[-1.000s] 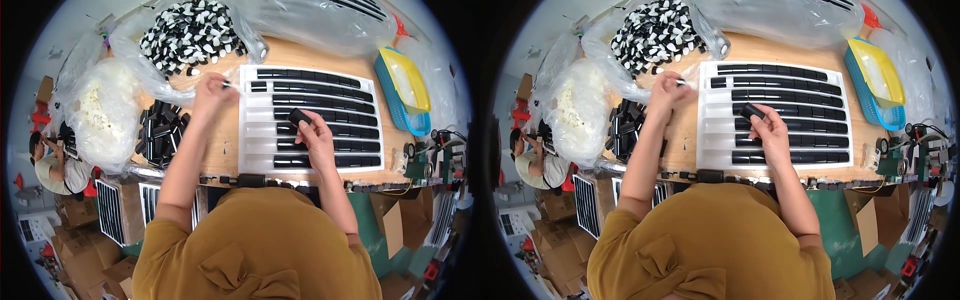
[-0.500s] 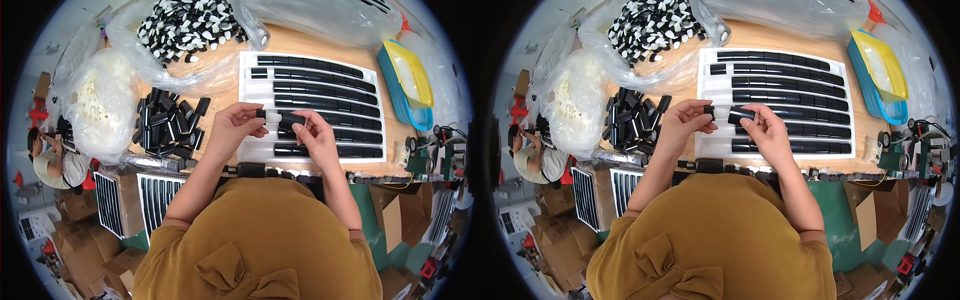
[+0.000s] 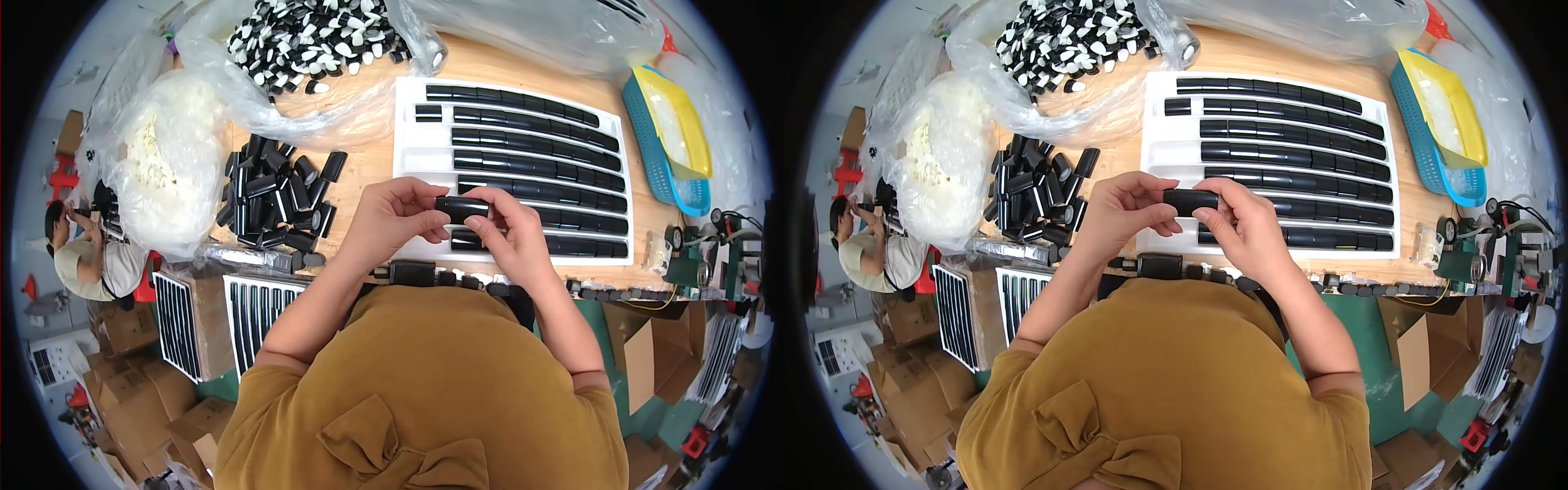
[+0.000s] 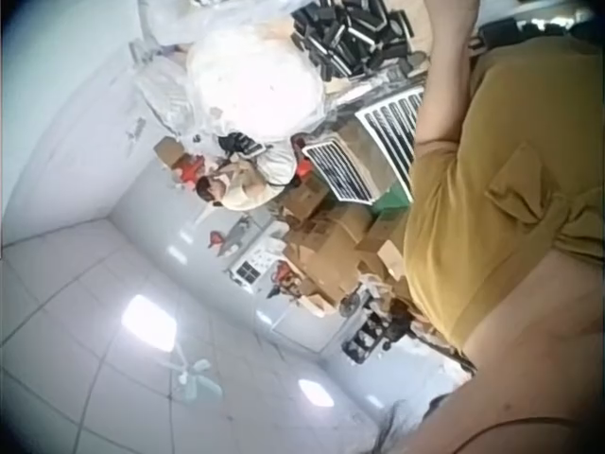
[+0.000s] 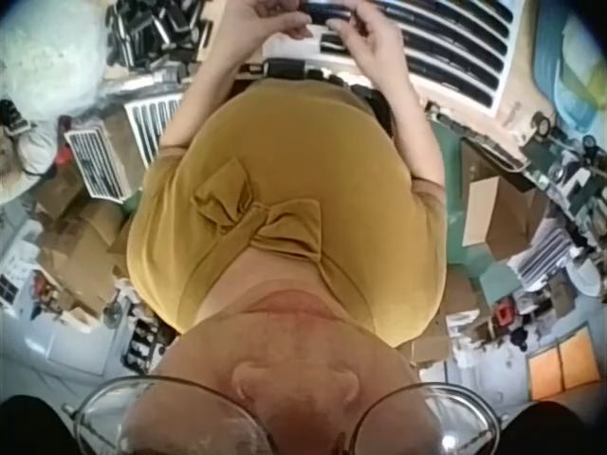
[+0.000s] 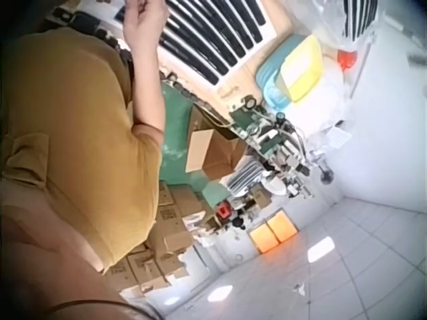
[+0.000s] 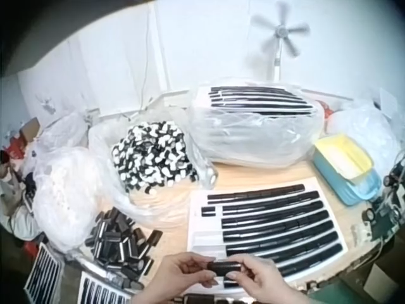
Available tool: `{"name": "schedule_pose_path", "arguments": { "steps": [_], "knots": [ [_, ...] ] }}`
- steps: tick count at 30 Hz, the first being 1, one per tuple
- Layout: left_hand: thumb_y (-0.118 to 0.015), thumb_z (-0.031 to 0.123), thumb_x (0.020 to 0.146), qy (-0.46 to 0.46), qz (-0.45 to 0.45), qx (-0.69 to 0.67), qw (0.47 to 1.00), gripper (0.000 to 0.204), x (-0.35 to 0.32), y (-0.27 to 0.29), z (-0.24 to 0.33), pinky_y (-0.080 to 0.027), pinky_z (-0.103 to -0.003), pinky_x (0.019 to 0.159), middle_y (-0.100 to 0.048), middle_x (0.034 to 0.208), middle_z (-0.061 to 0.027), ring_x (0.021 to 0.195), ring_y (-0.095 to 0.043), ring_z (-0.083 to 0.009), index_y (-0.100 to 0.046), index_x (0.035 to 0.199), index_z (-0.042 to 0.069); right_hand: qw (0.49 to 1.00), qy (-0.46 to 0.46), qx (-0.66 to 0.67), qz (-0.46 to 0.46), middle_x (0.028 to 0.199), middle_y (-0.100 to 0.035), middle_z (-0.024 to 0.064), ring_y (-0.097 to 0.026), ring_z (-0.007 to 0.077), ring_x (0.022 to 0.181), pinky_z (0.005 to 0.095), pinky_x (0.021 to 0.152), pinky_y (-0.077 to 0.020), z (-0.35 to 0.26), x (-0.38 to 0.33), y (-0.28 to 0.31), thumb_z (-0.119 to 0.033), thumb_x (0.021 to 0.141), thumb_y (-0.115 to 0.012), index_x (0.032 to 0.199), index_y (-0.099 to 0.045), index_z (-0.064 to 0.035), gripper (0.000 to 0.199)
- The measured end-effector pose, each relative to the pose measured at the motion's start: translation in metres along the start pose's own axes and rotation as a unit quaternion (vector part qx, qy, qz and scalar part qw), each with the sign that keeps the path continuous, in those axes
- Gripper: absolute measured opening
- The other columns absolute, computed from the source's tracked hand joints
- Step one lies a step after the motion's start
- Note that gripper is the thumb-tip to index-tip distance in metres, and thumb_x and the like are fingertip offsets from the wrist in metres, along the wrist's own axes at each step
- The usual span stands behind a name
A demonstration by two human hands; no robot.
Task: Attaching small adhesive pads to black plastic components and organizing them in a tray.
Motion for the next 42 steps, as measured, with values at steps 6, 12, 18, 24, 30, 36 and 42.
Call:
{"name": "schedule_pose_path", "arguments": {
  "steps": [6, 12, 18, 24, 30, 36, 42],
  "knots": [
    [-0.062, 0.009, 0.091, -0.012, 0.011, 0.1, 0.995, 0.03, -0.003, 0.005, 0.008, -0.056, -0.03, 0.076, -0.067, 0.099, -0.0116, 0.087, -0.067, -0.0199, -0.06, 0.118, -0.004, 0.999, -0.03, 0.028, -0.034, 0.07, -0.053, -0.0017, -0.05, 0.0049, 0.059, 0.019, 0.054, -0.0412, 0.005, 0.003, -0.003, -0.007, 0.091, -0.061, 0.115, -0.058, -0.0017, 0.024],
    [-0.024, 0.054, 0.1, -0.082, 0.089, -0.045, 0.992, 0.066, 0.017, 0.011, 0.009, -0.031, -0.042, 0.106, -0.047, 0.137, -0.0132, 0.129, -0.04, -0.0226, -0.045, 0.134, 0.001, 0.957, -0.1, 0.22, -0.158, 0.076, -0.063, 0.0058, -0.057, 0.0094, 0.062, 0.022, 0.057, -0.0478, -0.001, 0.004, -0.037, -0.006, 0.095, -0.054, 0.12, -0.051, 0.0008, 0.026],
    [-0.013, 0.067, 0.095, -0.04, 0.04, -0.117, 0.992, 0.08, 0.011, -0.008, 0.01, -0.025, -0.044, 0.109, -0.045, 0.138, -0.0153, 0.131, -0.037, -0.0253, -0.039, 0.136, 0.003, 0.961, -0.092, 0.174, -0.193, 0.078, -0.064, 0.0038, -0.054, 0.005, 0.061, 0.0186, 0.054, -0.044, -0.01, -0.003, -0.051, -0.011, 0.096, -0.056, 0.121, -0.052, 0.0001, 0.028],
    [-0.019, 0.062, 0.097, -0.112, 0.065, -0.133, 0.983, 0.072, 0.008, -0.005, 0.017, -0.03, -0.042, 0.107, -0.048, 0.134, -0.016, 0.128, -0.042, -0.0253, -0.039, 0.134, 0.004, 0.977, -0.049, 0.116, -0.173, 0.074, -0.064, 0.0032, -0.054, 0.0058, 0.056, 0.0199, 0.051, -0.0424, -0.02, 0.002, -0.048, -0.008, 0.094, -0.057, 0.116, -0.056, -0.0005, 0.024],
    [-0.053, 0.026, 0.096, -0.04, 0.115, 0.121, 0.985, 0.032, 0.012, 0.042, 0.004, -0.049, -0.027, 0.075, -0.064, 0.102, -0.0084, 0.09, -0.062, -0.0144, -0.057, 0.115, 0.001, 0.986, -0.025, -0.023, -0.161, 0.07, -0.063, 0.0045, -0.057, 0.0093, 0.056, 0.0234, 0.053, -0.0453, -0.005, 0.052, -0.066, -0.008, 0.089, -0.062, 0.111, -0.058, -0.0018, 0.023],
    [-0.066, 0.004, 0.086, -0.075, 0.261, 0.245, 0.931, 0.02, -0.014, 0.129, 0.035, -0.05, -0.022, 0.058, -0.069, 0.085, -0.0074, 0.069, -0.064, -0.0096, -0.065, 0.105, 0.0, 0.98, 0.134, -0.147, 0.012, 0.096, -0.063, 0.0133, -0.061, 0.0226, 0.089, 0.036, 0.078, -0.0491, 0.044, 0.13, -0.065, -0.021, 0.089, -0.065, 0.119, -0.056, -0.0017, 0.037],
    [-0.065, 0.01, 0.083, -0.127, 0.473, 0.508, 0.709, 0.018, -0.059, 0.246, 0.051, -0.05, -0.036, 0.076, -0.069, 0.09, -0.017, 0.08, -0.065, -0.0307, -0.068, 0.098, 0.001, 0.845, 0.146, -0.494, 0.141, 0.128, -0.05, 0.0181, -0.041, 0.0365, 0.121, 0.047, 0.1, -0.0354, 0.087, 0.173, -0.04, -0.019, 0.081, -0.067, 0.122, -0.061, -0.0064, 0.043]
  ]
}}
Point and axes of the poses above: each hand's wrist, its own x-axis towards the middle knuckle, its own y-axis out of the back of the hand, z = x × y, the point moved 4 cm from there along x, towards the middle knuckle
